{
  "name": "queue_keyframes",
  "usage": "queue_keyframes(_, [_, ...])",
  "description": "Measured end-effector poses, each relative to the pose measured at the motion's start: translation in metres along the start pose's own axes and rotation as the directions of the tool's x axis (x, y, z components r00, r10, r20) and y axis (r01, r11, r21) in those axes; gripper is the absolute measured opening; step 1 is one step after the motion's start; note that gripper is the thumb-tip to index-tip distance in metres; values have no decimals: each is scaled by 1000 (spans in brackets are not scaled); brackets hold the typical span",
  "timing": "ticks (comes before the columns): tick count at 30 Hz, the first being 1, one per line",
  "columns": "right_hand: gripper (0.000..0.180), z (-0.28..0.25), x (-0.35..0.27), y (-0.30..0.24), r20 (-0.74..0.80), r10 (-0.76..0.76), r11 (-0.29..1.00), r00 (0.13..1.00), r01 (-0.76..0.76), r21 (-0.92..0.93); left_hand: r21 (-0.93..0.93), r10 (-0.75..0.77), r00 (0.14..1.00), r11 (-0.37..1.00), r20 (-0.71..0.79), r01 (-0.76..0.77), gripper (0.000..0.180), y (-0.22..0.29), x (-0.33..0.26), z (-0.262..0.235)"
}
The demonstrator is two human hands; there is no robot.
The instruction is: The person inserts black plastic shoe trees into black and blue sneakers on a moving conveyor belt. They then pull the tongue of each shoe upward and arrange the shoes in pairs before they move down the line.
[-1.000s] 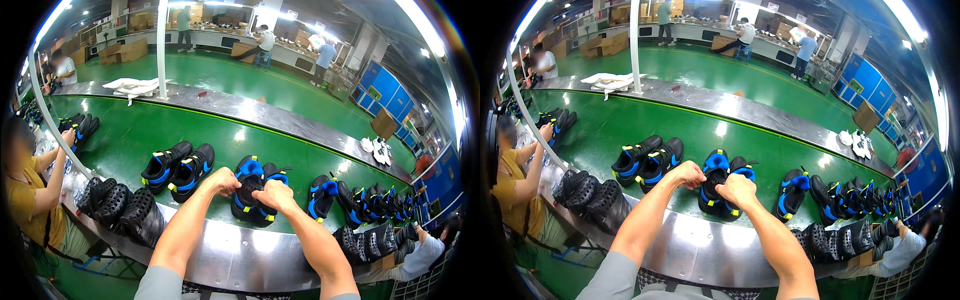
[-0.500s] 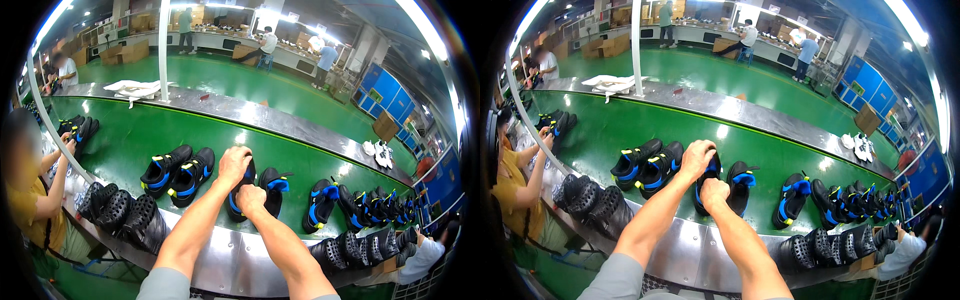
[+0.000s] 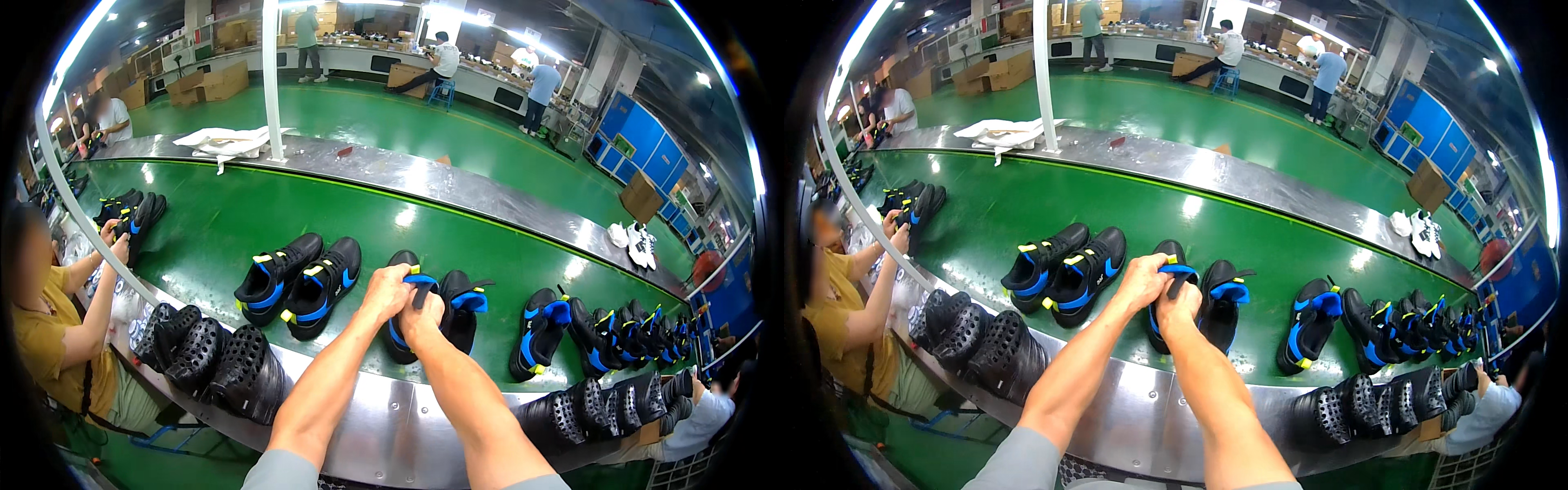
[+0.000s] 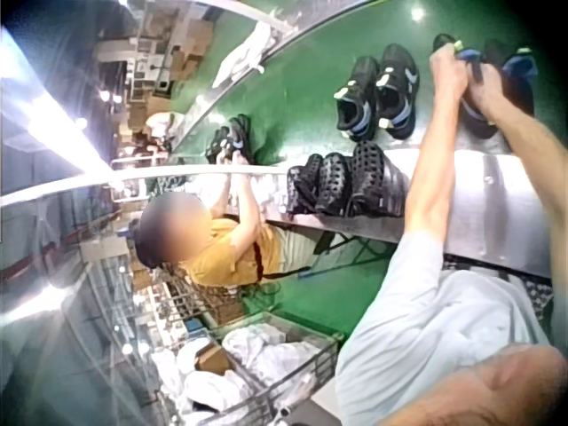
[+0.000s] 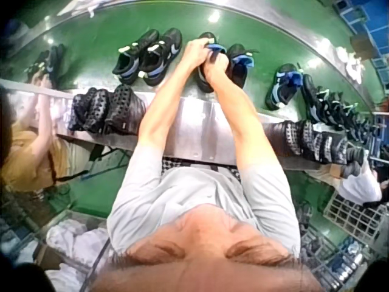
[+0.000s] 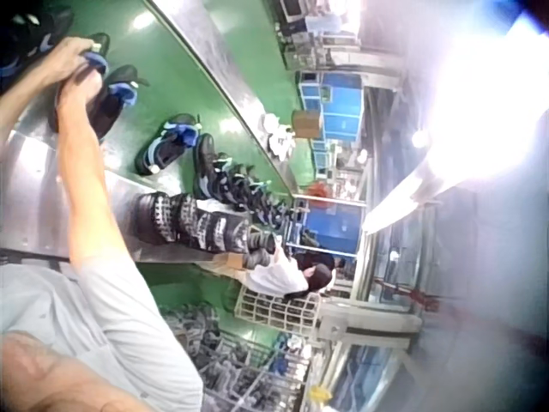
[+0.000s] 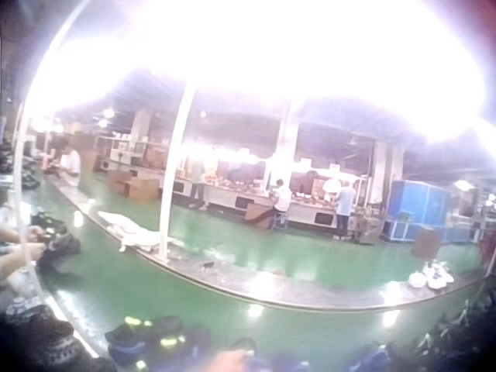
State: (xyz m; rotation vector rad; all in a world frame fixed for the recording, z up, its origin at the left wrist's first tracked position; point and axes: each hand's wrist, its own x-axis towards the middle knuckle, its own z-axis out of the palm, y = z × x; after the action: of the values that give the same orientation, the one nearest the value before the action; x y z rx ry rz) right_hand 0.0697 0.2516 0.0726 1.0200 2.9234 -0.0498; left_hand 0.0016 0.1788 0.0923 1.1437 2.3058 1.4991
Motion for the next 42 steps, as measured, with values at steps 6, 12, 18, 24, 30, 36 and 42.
queue_keyframes(6, [19,-34,-13,0,-49,-50,990,998,56,133,-443,-82,994,896,-71,42,44,-23,-4,3])
queue_keyframes(12, [46,-72,-92,88,-429,171,926,887,4,377,-102,-340,928,939,-152,327,73,-24,-67,-2])
queue_keyframes(18, [33,-14,-65,104,-23,250,838,968,-204,507,-126,-350,933,932,-87,338,72,-4,-63,2])
queue_keyframes(24, [33,-25,-53,98,-118,46,802,992,33,596,321,96,891,945,-444,58,45,12,-82,-27])
queue_keyframes(30, [44,-117,-61,232,103,285,958,953,-288,9,117,400,870,916,-287,-383,25,62,-159,25])
queue_keyframes(36, [54,-118,-84,268,410,566,708,715,-676,202,20,266,962,964,-64,-265,22,39,-197,75])
queue_keyframes(42, [35,-78,-51,327,618,489,661,615,-724,198,3,250,966,968,-65,-250,22,40,-197,84])
